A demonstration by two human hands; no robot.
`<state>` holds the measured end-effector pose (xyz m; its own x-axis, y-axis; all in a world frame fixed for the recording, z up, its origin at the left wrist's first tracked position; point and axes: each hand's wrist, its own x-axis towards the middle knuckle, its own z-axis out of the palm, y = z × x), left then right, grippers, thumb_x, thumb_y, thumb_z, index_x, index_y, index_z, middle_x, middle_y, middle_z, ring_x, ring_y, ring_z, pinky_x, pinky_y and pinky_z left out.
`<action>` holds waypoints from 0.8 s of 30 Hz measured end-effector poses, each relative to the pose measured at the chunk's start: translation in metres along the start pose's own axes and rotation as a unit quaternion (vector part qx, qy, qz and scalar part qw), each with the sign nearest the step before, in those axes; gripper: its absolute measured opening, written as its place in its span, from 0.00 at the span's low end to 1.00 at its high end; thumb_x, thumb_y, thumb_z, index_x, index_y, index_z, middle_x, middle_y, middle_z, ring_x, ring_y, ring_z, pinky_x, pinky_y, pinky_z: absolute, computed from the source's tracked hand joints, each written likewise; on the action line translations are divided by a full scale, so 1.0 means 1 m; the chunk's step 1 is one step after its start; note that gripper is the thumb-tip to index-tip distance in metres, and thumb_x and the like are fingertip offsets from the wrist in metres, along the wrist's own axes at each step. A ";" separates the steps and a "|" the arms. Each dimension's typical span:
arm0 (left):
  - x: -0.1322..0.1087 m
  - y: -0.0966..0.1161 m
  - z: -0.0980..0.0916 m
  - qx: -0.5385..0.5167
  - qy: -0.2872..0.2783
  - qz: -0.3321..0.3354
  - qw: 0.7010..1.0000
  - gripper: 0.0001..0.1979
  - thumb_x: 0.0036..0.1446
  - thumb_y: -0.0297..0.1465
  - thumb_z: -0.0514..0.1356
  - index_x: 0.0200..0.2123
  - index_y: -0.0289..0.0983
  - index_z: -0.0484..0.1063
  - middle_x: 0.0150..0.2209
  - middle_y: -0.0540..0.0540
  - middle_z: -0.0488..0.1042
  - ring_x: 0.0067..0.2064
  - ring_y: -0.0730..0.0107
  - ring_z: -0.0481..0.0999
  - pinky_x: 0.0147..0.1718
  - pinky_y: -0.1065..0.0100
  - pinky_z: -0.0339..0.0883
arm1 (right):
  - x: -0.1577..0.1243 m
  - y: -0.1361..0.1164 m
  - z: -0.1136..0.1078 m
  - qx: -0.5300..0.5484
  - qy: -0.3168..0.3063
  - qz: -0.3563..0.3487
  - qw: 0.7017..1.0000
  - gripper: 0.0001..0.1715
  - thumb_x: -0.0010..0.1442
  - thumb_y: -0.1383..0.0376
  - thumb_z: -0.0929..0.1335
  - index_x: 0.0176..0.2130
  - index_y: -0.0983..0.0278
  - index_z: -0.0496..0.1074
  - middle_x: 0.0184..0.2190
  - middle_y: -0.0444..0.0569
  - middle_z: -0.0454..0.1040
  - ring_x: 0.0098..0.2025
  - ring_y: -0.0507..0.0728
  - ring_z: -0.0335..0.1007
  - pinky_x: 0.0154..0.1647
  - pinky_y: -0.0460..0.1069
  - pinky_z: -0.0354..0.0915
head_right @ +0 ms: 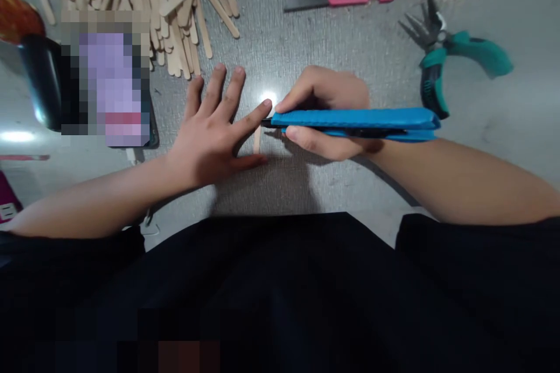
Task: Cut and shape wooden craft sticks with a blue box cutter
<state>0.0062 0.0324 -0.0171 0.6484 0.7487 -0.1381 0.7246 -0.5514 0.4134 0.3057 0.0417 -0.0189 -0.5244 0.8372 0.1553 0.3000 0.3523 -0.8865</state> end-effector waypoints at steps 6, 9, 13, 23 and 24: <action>0.001 -0.004 0.006 -0.010 0.023 0.003 1.000 0.50 0.64 0.56 0.76 0.83 0.54 0.64 0.89 0.37 0.52 0.89 0.20 0.44 0.84 0.19 0.31 | 0.001 0.009 -0.001 -0.001 0.015 -0.036 0.999 0.12 0.70 0.49 0.77 0.48 0.50 0.85 0.35 0.44 0.85 0.32 0.59 0.80 0.31 0.56 0.69; 0.000 -0.006 0.009 -0.002 0.030 0.010 1.000 0.50 0.65 0.58 0.74 0.84 0.54 0.63 0.89 0.37 0.51 0.89 0.20 0.44 0.83 0.20 0.31 | 0.001 0.018 -0.001 0.003 0.019 -0.053 0.998 0.14 0.70 0.46 0.76 0.45 0.51 0.85 0.31 0.43 0.83 0.29 0.59 0.77 0.30 0.56 0.67; 0.000 -0.008 0.010 0.014 0.033 0.020 0.999 0.52 0.65 0.60 0.73 0.84 0.52 0.63 0.89 0.34 0.49 0.89 0.18 0.44 0.83 0.20 0.31 | 0.002 0.026 0.001 0.024 0.041 -0.075 0.996 0.12 0.69 0.48 0.77 0.46 0.51 0.87 0.31 0.43 0.83 0.27 0.58 0.74 0.29 0.55 0.63; 0.001 -0.009 0.007 0.028 0.042 0.011 0.999 0.56 0.63 0.62 0.74 0.82 0.40 0.63 0.88 0.27 0.52 0.89 0.22 0.46 0.85 0.25 0.38 | 0.008 0.013 0.000 -0.004 0.049 -0.059 0.997 0.17 0.76 0.48 0.71 0.51 0.55 0.84 0.41 0.50 0.87 0.37 0.59 0.79 0.37 0.56 0.70; 0.001 -0.009 0.006 0.021 0.050 0.005 0.999 0.53 0.61 0.62 0.75 0.78 0.39 0.68 0.87 0.28 0.57 0.89 0.24 0.49 0.86 0.27 0.41 | 0.009 0.012 -0.001 -0.045 0.038 -0.057 0.997 0.20 0.80 0.49 0.65 0.55 0.54 0.82 0.44 0.52 0.86 0.41 0.60 0.79 0.39 0.58 0.71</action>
<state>0.0019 0.0360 -0.0258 0.6312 0.7744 -0.0431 0.7287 -0.5730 0.3750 0.3056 0.0539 -0.0280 -0.4982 0.8175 0.2889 0.3143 0.4808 -0.8186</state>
